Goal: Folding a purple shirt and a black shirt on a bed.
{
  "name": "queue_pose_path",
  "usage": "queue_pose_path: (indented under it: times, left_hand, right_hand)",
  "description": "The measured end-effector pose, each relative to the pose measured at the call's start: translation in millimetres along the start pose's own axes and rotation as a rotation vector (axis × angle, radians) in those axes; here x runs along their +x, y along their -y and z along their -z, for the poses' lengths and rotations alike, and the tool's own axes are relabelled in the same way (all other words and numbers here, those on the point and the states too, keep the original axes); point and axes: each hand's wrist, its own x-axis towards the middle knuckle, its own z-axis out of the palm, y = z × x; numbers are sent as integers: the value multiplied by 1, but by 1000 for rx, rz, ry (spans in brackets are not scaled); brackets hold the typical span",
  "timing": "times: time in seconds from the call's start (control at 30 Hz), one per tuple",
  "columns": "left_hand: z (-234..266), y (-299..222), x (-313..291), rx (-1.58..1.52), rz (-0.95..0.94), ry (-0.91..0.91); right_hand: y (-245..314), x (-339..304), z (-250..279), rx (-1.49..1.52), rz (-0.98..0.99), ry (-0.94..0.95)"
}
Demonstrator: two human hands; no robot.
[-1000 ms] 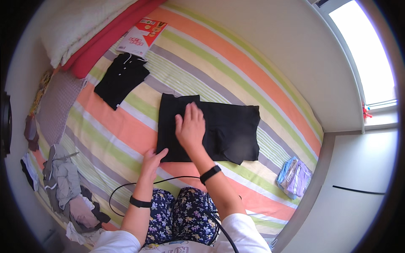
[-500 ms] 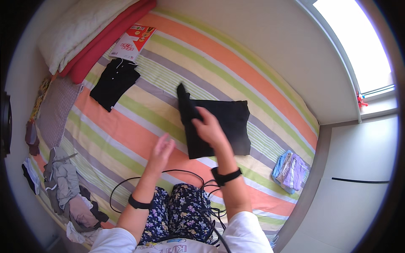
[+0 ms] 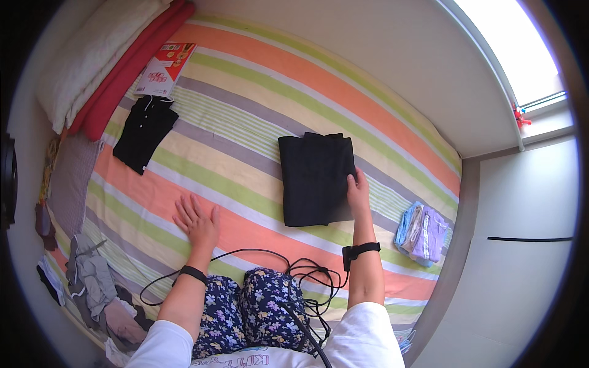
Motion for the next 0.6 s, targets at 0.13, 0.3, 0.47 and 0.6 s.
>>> queue_pose_path:
  times: [0.13, 0.3, 0.47, 0.6]
  left_hand:
    - [0, 0, 0, 20, -26, -44]
    - [0, -2, -2, 32, -13, -62]
    - [-1, 1, 1, 17, -14, -31]
    - [-2, 2, 1, 16, 5, 3]
  right_hand:
    - [28, 0, -6, -328, -35, -143]
    - [80, -22, -62, -757, 647, -149]
    - [66, -22, -111, -971, 793, 351]
    - [30, 32, -59, -1306, 340, -189]
